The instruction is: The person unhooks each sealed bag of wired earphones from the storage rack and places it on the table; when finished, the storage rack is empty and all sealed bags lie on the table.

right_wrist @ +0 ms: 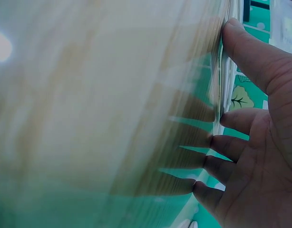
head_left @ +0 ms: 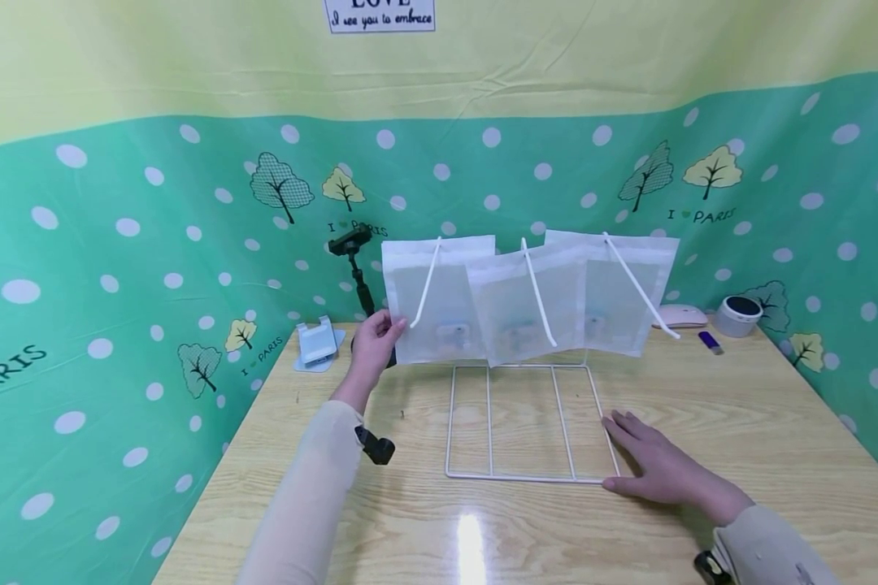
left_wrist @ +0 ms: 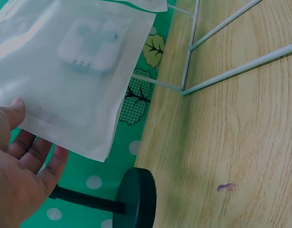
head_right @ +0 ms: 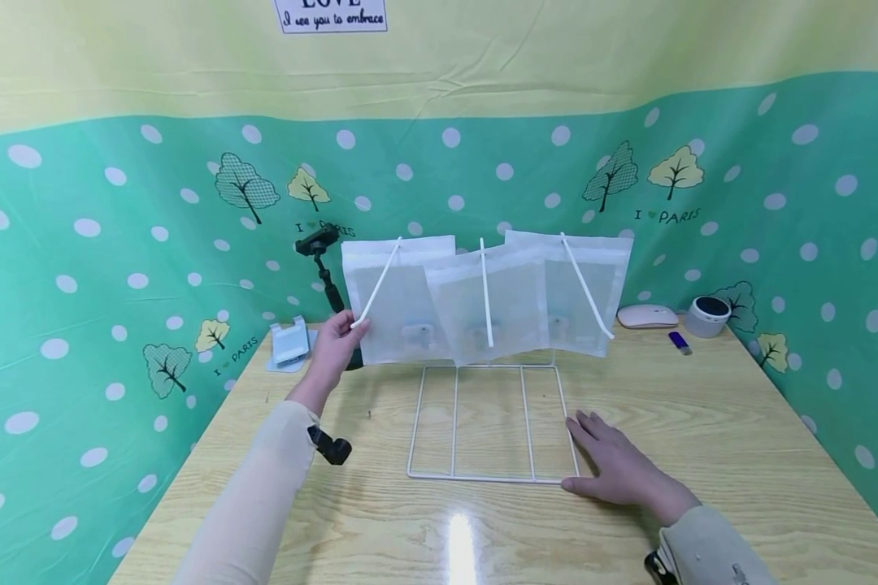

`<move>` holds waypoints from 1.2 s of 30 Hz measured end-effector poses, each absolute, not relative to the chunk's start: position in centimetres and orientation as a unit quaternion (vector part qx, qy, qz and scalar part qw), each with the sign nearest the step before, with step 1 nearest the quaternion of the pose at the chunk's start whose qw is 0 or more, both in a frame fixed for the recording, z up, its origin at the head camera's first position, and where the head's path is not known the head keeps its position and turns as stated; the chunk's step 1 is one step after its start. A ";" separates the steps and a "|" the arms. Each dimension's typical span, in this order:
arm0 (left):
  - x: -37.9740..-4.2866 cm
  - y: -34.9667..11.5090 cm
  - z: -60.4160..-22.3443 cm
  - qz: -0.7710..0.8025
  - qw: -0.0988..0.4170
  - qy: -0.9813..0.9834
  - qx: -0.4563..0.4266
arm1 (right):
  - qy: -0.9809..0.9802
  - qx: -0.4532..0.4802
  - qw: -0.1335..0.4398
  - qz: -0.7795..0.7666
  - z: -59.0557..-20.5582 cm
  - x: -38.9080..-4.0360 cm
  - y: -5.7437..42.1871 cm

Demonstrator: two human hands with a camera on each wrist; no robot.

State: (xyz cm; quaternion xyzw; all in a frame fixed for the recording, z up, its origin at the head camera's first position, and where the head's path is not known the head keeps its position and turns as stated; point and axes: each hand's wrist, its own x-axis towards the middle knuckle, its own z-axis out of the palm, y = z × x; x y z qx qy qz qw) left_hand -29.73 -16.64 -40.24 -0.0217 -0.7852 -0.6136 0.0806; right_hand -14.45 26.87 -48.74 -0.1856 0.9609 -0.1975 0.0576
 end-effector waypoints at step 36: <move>-27.2 -16.3 -40.1 -0.638 0.126 -0.757 -0.065 | 0.961 -0.185 0.058 -0.196 -48.7 -14.4 26.8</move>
